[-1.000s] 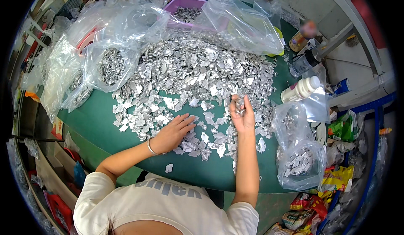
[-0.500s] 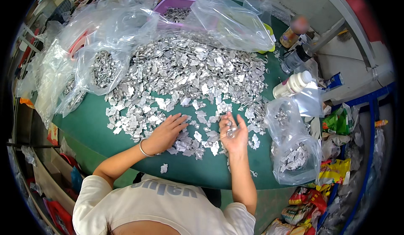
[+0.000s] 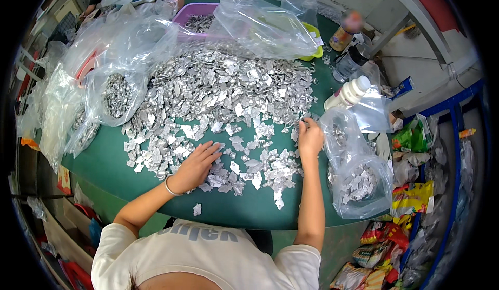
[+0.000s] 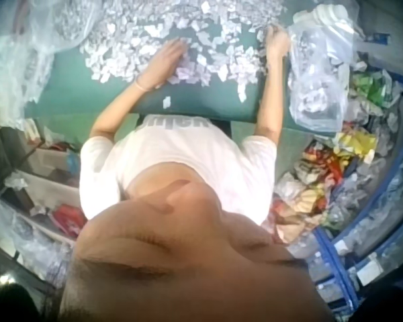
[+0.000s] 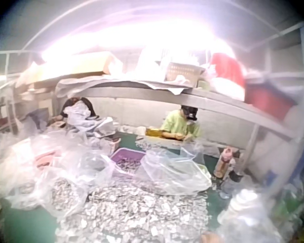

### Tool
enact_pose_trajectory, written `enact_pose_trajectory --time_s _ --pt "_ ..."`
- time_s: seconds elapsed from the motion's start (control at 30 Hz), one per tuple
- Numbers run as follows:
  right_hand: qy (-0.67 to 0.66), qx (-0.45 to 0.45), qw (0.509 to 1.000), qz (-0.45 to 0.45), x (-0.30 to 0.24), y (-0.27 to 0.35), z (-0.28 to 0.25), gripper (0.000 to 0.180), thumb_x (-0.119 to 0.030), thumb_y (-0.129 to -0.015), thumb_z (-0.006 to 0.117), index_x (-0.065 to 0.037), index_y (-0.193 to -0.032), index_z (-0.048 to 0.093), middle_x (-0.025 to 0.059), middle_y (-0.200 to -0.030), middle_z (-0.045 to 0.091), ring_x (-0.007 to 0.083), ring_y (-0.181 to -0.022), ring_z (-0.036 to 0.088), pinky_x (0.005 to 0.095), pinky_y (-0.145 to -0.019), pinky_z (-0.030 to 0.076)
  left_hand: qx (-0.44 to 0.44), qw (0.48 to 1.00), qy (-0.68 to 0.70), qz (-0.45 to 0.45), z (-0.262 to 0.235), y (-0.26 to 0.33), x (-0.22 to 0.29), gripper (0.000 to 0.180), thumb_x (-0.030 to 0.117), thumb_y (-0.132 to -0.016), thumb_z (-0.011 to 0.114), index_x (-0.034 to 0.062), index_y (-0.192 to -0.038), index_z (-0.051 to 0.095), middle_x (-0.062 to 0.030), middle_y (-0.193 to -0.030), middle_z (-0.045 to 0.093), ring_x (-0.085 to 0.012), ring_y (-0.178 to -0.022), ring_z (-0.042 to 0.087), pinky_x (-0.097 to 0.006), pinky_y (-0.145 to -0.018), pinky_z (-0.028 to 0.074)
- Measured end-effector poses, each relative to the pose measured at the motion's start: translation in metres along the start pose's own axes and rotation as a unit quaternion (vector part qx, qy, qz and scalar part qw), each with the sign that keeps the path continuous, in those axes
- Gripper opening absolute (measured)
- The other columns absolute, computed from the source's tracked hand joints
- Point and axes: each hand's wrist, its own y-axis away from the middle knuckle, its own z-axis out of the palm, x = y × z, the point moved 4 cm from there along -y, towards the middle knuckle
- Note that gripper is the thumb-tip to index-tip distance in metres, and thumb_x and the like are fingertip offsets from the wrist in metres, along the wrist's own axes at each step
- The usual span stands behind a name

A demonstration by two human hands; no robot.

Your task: The person sorts small silver-colored metal stampings on a green workstation table, picking up individual pieces from a large pile and placing them into nearby plastic bags.

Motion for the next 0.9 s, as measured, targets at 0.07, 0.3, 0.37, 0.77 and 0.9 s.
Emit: enact_pose_trajectory --time_s 0.07,0.3,0.37,0.77,0.9 --pt "0.070 -0.023 0.997 0.018 -0.006 -0.002 0.005 0.015 -0.015 -0.080 0.068 -0.003 -0.089 0.067 0.0169 -0.083 0.066 0.0357 -0.076 0.063 0.0440 -0.071 0.050 0.001 1.000 0.004 -0.002 -0.002 0.000 0.001 0.047 -0.005 -0.076 0.058 0.0018 -0.122 0.051 -0.0144 -0.138 0.041 -0.0365 -0.127 0.039 -0.047 -0.107 0.032" --pt "0.062 -0.079 0.994 0.030 0.001 0.000 0.009 0.014 -0.013 -0.077 0.068 -0.005 -0.088 0.067 0.0164 -0.080 0.066 0.0353 -0.078 0.064 0.0444 -0.070 0.049 0.000 1.000 0.015 -0.009 -0.002 0.003 0.001 0.047 -0.006 -0.077 0.057 0.0017 -0.122 0.051 -0.0147 -0.138 0.041 -0.0371 -0.127 0.039 -0.048 -0.107 0.032" --pt "0.064 -0.082 0.994 0.031 -0.004 0.002 0.008 0.013 -0.010 -0.077 0.066 -0.005 -0.089 0.067 0.0169 -0.080 0.066 0.0350 -0.079 0.064 0.0439 -0.070 0.049 0.000 1.000 0.015 -0.008 -0.003 0.003 0.001 0.047 -0.006 -0.077 0.057 0.0017 -0.122 0.051 -0.0148 -0.138 0.042 -0.0371 -0.127 0.039 -0.048 -0.107 0.032" --pt "-0.848 -0.194 0.450 0.202 0.009 0.011 -0.017 0.039 -0.012 -0.077 0.051 -0.002 -0.114 0.054 0.0162 -0.114 0.053 0.0175 -0.065 0.042 0.0239 -0.038 0.032 0.009 1.000 0.023 -0.007 -0.002 0.003 -0.001 0.044 -0.005 -0.078 0.057 0.0016 -0.121 0.052 -0.0147 -0.138 0.042 -0.0365 -0.127 0.039 -0.048 -0.108 0.031" --pt "-0.844 -0.168 0.474 0.187 0.026 0.006 -0.024 0.039 -0.013 -0.074 0.052 -0.002 -0.111 0.057 0.0170 -0.117 0.053 0.0196 -0.072 0.044 0.0238 -0.039 0.033 0.008 1.000 0.028 -0.009 -0.003 0.002 0.000 0.043 -0.005 -0.078 0.056 0.0019 -0.121 0.052 -0.0144 -0.139 0.042 -0.0359 -0.128 0.040 -0.047 -0.108 0.031"
